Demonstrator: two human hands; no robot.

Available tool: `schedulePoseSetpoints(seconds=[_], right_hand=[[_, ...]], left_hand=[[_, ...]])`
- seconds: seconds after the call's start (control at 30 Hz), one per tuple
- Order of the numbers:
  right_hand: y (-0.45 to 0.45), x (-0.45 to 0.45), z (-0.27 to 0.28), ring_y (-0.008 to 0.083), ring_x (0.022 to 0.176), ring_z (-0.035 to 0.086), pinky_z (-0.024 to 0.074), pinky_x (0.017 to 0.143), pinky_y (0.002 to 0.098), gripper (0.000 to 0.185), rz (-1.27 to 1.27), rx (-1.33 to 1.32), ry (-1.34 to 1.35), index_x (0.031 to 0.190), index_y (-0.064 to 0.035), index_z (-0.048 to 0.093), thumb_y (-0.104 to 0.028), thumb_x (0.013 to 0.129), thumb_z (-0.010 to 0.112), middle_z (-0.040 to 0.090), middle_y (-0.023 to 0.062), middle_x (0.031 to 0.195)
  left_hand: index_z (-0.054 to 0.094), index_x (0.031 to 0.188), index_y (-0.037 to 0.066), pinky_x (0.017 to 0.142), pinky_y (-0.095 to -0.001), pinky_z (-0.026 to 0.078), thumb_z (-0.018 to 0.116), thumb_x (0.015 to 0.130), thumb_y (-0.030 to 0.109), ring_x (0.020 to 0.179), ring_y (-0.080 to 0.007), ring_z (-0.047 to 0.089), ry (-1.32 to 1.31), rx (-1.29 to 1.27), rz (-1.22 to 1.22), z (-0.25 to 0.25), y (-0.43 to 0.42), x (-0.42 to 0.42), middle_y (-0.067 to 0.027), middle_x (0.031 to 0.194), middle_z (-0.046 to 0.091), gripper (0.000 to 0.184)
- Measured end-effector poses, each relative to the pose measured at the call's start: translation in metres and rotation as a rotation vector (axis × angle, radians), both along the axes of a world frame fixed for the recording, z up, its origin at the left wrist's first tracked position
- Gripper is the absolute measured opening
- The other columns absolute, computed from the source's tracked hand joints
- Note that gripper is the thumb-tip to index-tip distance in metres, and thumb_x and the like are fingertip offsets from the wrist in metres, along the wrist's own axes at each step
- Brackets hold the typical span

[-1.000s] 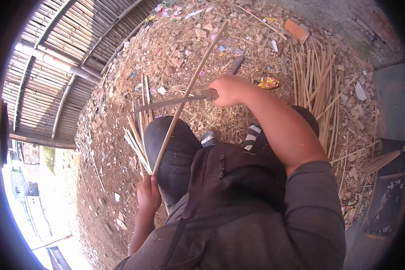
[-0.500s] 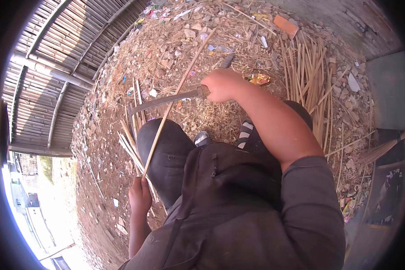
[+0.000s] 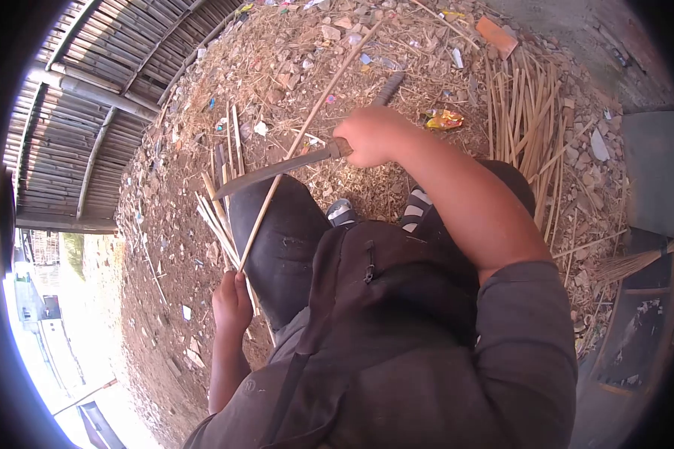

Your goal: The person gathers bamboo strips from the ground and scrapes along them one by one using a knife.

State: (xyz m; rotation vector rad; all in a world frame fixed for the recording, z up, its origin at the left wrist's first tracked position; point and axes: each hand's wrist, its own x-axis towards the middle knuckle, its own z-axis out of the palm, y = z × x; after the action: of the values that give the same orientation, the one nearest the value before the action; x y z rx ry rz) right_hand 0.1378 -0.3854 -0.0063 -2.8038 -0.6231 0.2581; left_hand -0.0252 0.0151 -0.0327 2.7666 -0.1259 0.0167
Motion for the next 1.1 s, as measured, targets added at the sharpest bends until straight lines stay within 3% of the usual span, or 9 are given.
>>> schedulePoseSetpoints(seconds=[0.1, 0.2, 0.47, 0.63, 0.73, 0.83, 0.93, 1.03, 1.1], right_hand=[[-0.025, 0.030, -0.064, 0.0330, 0.086, 0.070, 0.0542, 0.076, 0.0455, 0.036, -0.173, 0.316, 0.094, 0.099, -0.0031, 0.068, -0.030, 0.075, 0.071, 0.070, 0.0180, 0.088], [-0.052, 0.052, -0.068, 0.0321, 0.085, 0.070, 0.0531, 0.076, 0.0449, 0.042, -0.511, 0.571, 0.352, 0.098, -0.0002, 0.067, -0.033, 0.073, 0.073, 0.071, 0.0191, 0.089], [-0.005, 0.008, -0.017, 0.0371, 0.081, 0.068, 0.0519, 0.071, 0.0463, 0.032, 0.007, 0.101, 0.037, 0.092, -0.0034, 0.066, -0.029, 0.074, 0.072, 0.068, 0.0191, 0.082], [-0.030, 0.031, -0.047, 0.0329, 0.087, 0.069, 0.0520, 0.078, 0.0437, 0.040, -0.255, 0.446, 0.177, 0.100, -0.0021, 0.069, -0.031, 0.073, 0.074, 0.070, 0.0187, 0.090], [-0.036, 0.037, -0.044, 0.0346, 0.089, 0.069, 0.0527, 0.079, 0.0446, 0.037, -0.336, 0.369, 0.121, 0.100, -0.0030, 0.069, -0.030, 0.074, 0.072, 0.071, 0.0191, 0.091], [-0.017, 0.017, -0.030, 0.0363, 0.088, 0.069, 0.0537, 0.078, 0.0459, 0.034, -0.176, 0.223, 0.033, 0.098, -0.0045, 0.070, -0.028, 0.074, 0.070, 0.070, 0.0193, 0.089], [0.004, 0.008, -0.003, 0.0371, 0.096, 0.068, 0.0529, 0.084, 0.0467, 0.040, -0.043, 0.000, 0.156, 0.108, -0.0078, 0.069, -0.032, 0.076, 0.072, 0.071, 0.0181, 0.101], [-0.021, 0.034, -0.058, 0.0373, 0.090, 0.068, 0.0540, 0.077, 0.0456, 0.035, -0.288, 0.279, 0.178, 0.100, -0.0042, 0.069, -0.029, 0.075, 0.070, 0.070, 0.0199, 0.093], [-0.035, 0.044, -0.052, 0.0382, 0.090, 0.068, 0.0543, 0.077, 0.0460, 0.035, -0.404, 0.356, 0.221, 0.097, -0.0002, 0.068, -0.027, 0.075, 0.069, 0.069, 0.0221, 0.090]], left_hand=[[0.054, 0.084, 0.005, 0.052, -0.0546, 0.045, 0.049, 0.105, 0.032, 0.061, -0.0462, 0.061, -0.013, 0.072, 0.027, -0.004, 0.001, 0.001, -0.0217, 0.064, 0.060, 0.034], [0.054, 0.085, 0.006, 0.053, -0.0547, 0.045, 0.050, 0.105, 0.032, 0.062, -0.0465, 0.061, -0.032, 0.136, 0.033, -0.004, 0.002, 0.002, -0.0221, 0.065, 0.061, 0.033], [0.055, 0.086, 0.004, 0.056, -0.0539, 0.045, 0.049, 0.105, 0.030, 0.064, -0.0473, 0.061, 0.069, 0.003, -0.039, 0.007, 0.007, 0.011, -0.0238, 0.067, 0.061, 0.033], [0.056, 0.086, 0.003, 0.057, -0.0541, 0.045, 0.047, 0.106, 0.029, 0.066, -0.0479, 0.060, 0.058, -0.041, -0.037, -0.002, 0.011, 0.012, -0.0235, 0.069, 0.061, 0.034], [0.056, 0.086, 0.002, 0.058, -0.0540, 0.045, 0.046, 0.106, 0.030, 0.066, -0.0480, 0.060, 0.060, -0.022, -0.023, 0.002, 0.008, 0.007, -0.0235, 0.069, 0.060, 0.036], [0.056, 0.084, 0.002, 0.058, -0.0524, 0.044, 0.046, 0.106, 0.031, 0.065, -0.0472, 0.060, 0.087, -0.045, -0.032, 0.009, 0.006, 0.008, -0.0233, 0.067, 0.060, 0.038], [0.055, 0.083, 0.000, 0.058, -0.0509, 0.044, 0.046, 0.106, 0.032, 0.065, -0.0463, 0.060, 0.176, -0.114, -0.036, 0.017, 0.009, 0.016, -0.0231, 0.066, 0.059, 0.040], [0.054, 0.081, 0.000, 0.058, -0.0513, 0.044, 0.047, 0.106, 0.031, 0.064, -0.0461, 0.059, 0.205, -0.143, -0.036, 0.016, 0.017, 0.021, -0.0236, 0.065, 0.058, 0.041], [0.054, 0.081, 0.000, 0.058, -0.0517, 0.043, 0.047, 0.106, 0.030, 0.064, -0.0465, 0.058, 0.172, -0.070, -0.048, 0.021, 0.015, 0.021, -0.0238, 0.065, 0.058, 0.040]])
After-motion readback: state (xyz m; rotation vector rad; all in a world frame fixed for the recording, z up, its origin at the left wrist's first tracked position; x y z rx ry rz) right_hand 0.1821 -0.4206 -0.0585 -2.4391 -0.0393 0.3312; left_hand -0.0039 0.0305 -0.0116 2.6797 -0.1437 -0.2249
